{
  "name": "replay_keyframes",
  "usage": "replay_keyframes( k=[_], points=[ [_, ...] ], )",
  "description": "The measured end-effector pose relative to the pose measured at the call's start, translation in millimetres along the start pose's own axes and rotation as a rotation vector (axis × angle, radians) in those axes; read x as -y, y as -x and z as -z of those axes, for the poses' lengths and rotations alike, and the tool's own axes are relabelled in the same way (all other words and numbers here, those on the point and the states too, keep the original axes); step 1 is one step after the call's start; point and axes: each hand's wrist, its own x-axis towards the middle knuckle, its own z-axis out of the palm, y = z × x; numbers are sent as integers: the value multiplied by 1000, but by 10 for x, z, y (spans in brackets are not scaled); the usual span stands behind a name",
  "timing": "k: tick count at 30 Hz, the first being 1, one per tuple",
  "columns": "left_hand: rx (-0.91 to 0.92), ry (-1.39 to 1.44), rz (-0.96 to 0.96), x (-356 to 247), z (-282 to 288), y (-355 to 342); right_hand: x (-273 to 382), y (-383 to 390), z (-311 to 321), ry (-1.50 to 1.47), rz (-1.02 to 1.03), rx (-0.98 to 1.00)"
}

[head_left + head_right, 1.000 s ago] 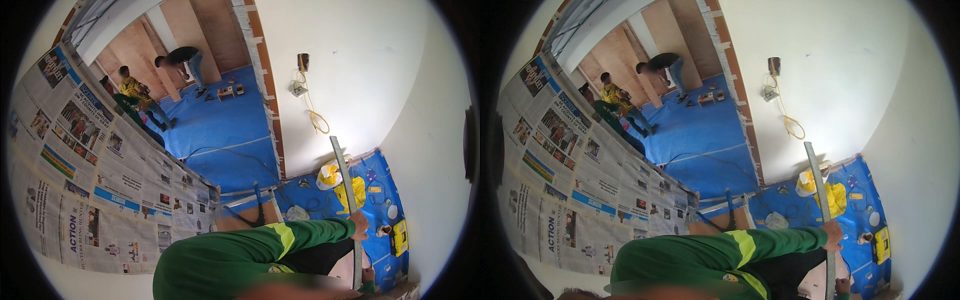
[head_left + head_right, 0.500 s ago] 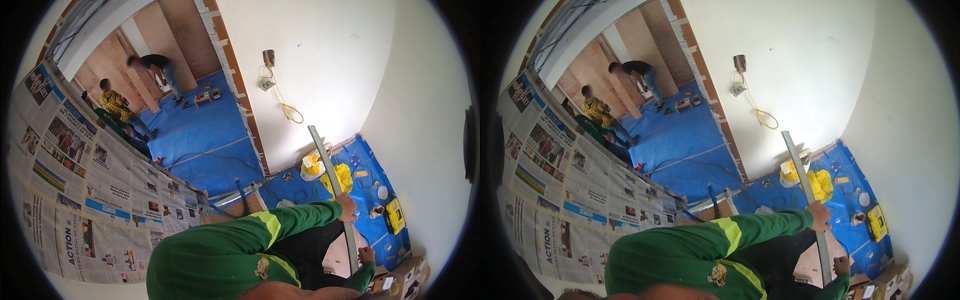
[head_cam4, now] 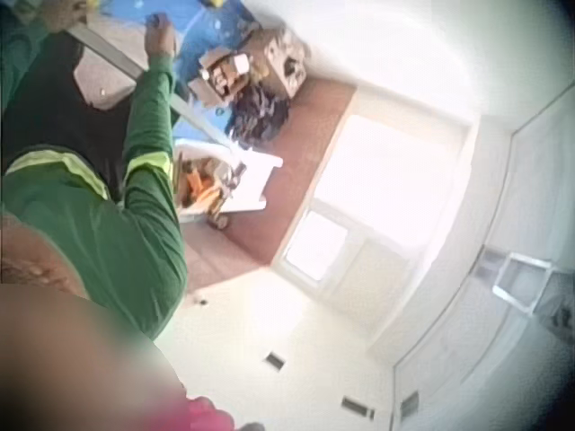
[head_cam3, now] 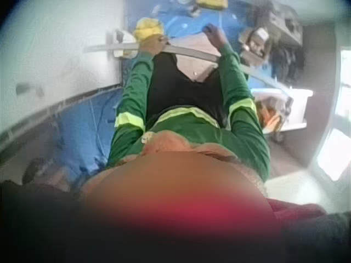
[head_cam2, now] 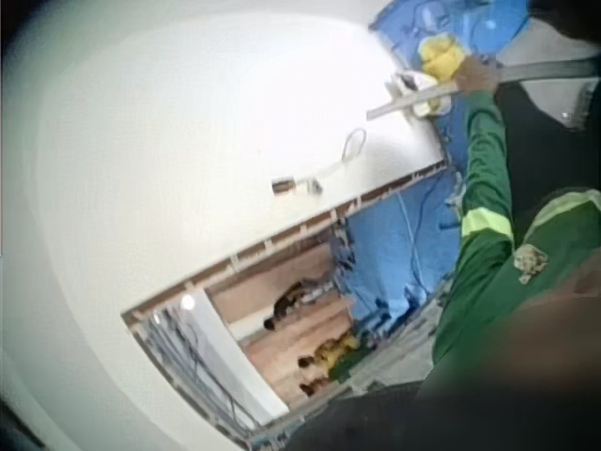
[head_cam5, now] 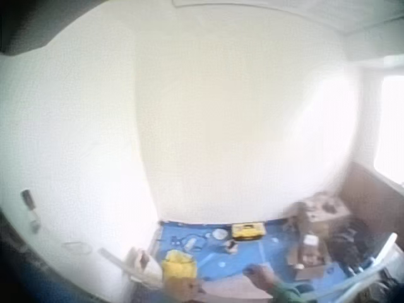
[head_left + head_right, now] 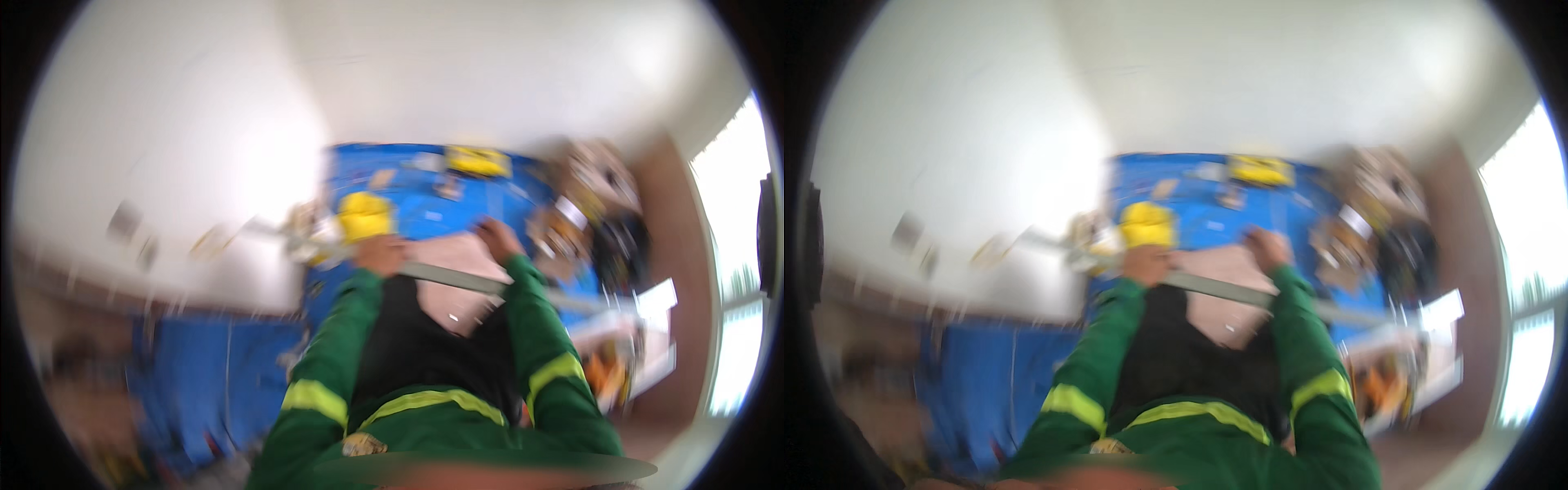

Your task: The person measures a metal strip with a tape measure and marks it with a pencil. They then use tin snips to cut the strip into smaller pieces while sitting on the floor.

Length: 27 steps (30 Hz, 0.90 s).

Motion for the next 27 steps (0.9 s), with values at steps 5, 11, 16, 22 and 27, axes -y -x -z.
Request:
replay_keyframes(
  k=[5,11,16,22,27],
  points=[
    [59,-79,88,91,192,-65,1138,1413,370,-557,187,-350],
    [151,-146,82,218,326,-117,1129,3443,669,-421,-249,-477],
    [177,-144,75,244,273,-179,49,5095,736,-285,-819,-976],
    [269,-133,44,247,263,-315,-435,6420,345,-40,-1237,-1014],
    [303,-17,-170,2,261,-372,-42,6494,-418,-54,-1295,-878]
  ],
)
